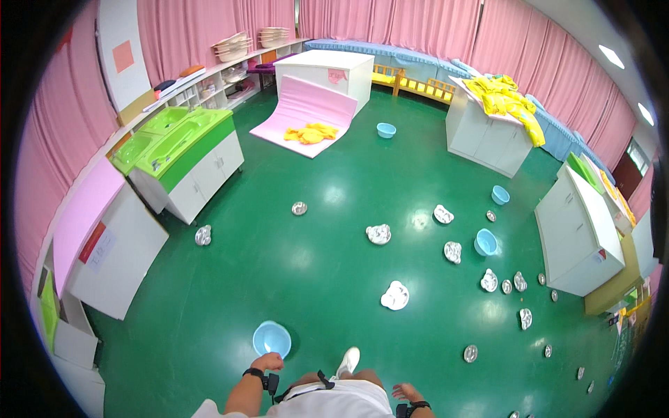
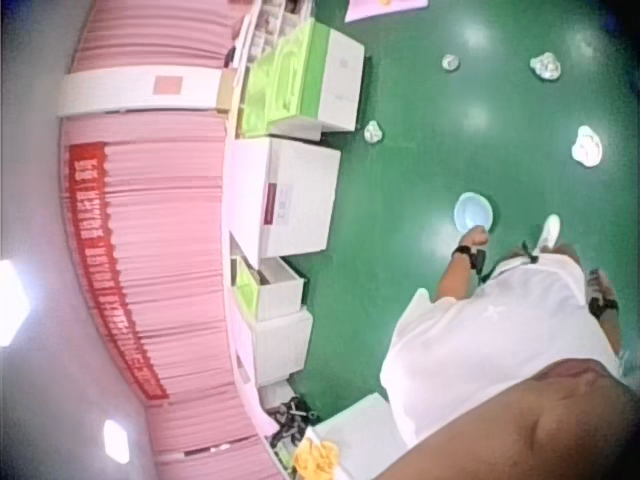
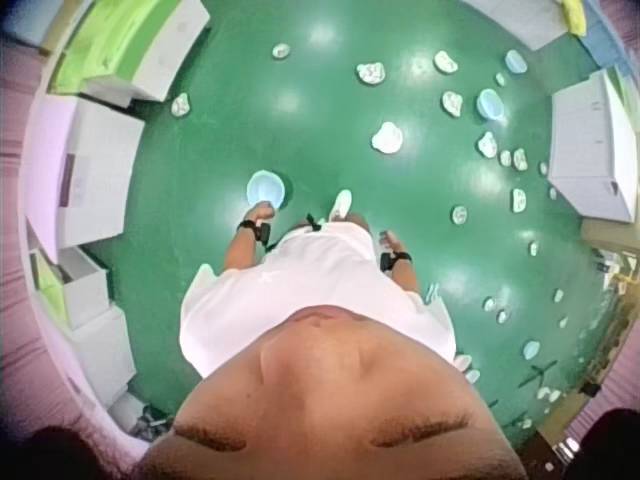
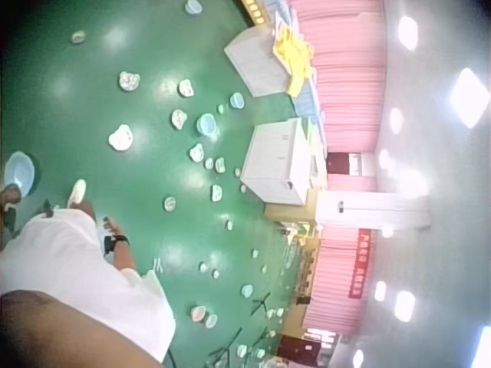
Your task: The person is collecting yellow blankets and towels from various changing tables and moving them to cribs or other surfaces in a nursery.
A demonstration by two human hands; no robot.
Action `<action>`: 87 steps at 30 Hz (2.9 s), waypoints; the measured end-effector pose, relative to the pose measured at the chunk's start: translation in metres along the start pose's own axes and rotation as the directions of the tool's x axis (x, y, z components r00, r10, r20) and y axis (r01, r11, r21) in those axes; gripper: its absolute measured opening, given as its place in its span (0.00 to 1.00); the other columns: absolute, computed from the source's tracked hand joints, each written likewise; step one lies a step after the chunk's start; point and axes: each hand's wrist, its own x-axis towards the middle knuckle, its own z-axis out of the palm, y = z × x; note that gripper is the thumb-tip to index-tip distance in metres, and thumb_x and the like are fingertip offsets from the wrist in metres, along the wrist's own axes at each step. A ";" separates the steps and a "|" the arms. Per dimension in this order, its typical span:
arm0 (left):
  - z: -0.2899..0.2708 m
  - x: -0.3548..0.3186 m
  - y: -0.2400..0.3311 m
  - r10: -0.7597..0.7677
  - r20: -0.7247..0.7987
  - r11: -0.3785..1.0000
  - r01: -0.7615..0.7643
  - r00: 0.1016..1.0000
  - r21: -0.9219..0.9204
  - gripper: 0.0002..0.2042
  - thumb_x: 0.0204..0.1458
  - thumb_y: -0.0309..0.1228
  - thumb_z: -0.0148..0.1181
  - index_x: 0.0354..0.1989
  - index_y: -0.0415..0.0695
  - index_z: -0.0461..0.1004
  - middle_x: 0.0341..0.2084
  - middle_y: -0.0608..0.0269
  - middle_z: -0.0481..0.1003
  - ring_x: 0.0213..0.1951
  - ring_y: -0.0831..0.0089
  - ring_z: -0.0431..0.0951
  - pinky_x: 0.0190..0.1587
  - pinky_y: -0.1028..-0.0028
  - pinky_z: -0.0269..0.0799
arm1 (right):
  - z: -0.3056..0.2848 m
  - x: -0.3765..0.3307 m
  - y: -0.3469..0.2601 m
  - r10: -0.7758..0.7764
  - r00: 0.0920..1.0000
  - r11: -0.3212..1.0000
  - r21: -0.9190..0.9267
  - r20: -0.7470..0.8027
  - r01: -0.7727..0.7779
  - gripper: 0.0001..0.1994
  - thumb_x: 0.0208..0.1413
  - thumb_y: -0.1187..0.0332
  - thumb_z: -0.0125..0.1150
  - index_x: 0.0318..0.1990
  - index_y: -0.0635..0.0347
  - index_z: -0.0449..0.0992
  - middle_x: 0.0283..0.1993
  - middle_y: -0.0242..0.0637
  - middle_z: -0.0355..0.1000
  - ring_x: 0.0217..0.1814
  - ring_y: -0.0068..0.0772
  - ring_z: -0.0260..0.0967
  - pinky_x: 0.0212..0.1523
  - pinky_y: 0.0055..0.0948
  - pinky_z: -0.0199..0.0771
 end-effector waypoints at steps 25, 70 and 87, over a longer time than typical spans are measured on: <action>-0.530 0.357 0.310 -0.099 -0.228 0.926 0.006 0.969 -0.377 0.06 0.44 0.25 0.50 0.30 0.38 0.71 0.22 0.59 0.75 0.22 0.72 0.75 0.25 0.74 0.71 | -0.079 0.207 -0.750 -0.313 0.937 0.906 -0.345 -0.154 0.246 0.14 0.46 0.63 0.52 0.34 0.66 0.74 0.29 0.43 0.75 0.31 0.37 0.73 0.36 0.35 0.71; -1.308 1.007 0.874 -0.246 -0.284 0.756 0.000 0.927 -0.655 0.05 0.47 0.25 0.50 0.31 0.38 0.68 0.23 0.60 0.73 0.25 0.72 0.74 0.25 0.73 0.69 | -0.267 0.747 -1.978 -0.378 0.925 0.761 -0.557 0.037 0.333 0.18 0.47 0.64 0.55 0.45 0.62 0.68 0.41 0.43 0.69 0.33 0.36 0.72 0.34 0.33 0.72; -1.339 1.245 0.802 -0.582 -0.363 0.314 -0.211 0.728 -0.926 0.07 0.49 0.24 0.53 0.37 0.39 0.66 0.26 0.62 0.71 0.25 0.75 0.71 0.26 0.75 0.69 | -0.043 1.089 -2.237 -0.391 0.786 0.032 -0.847 0.478 0.531 0.33 0.47 0.69 0.53 0.64 0.46 0.51 0.61 0.64 0.49 0.55 0.69 0.57 0.52 0.52 0.63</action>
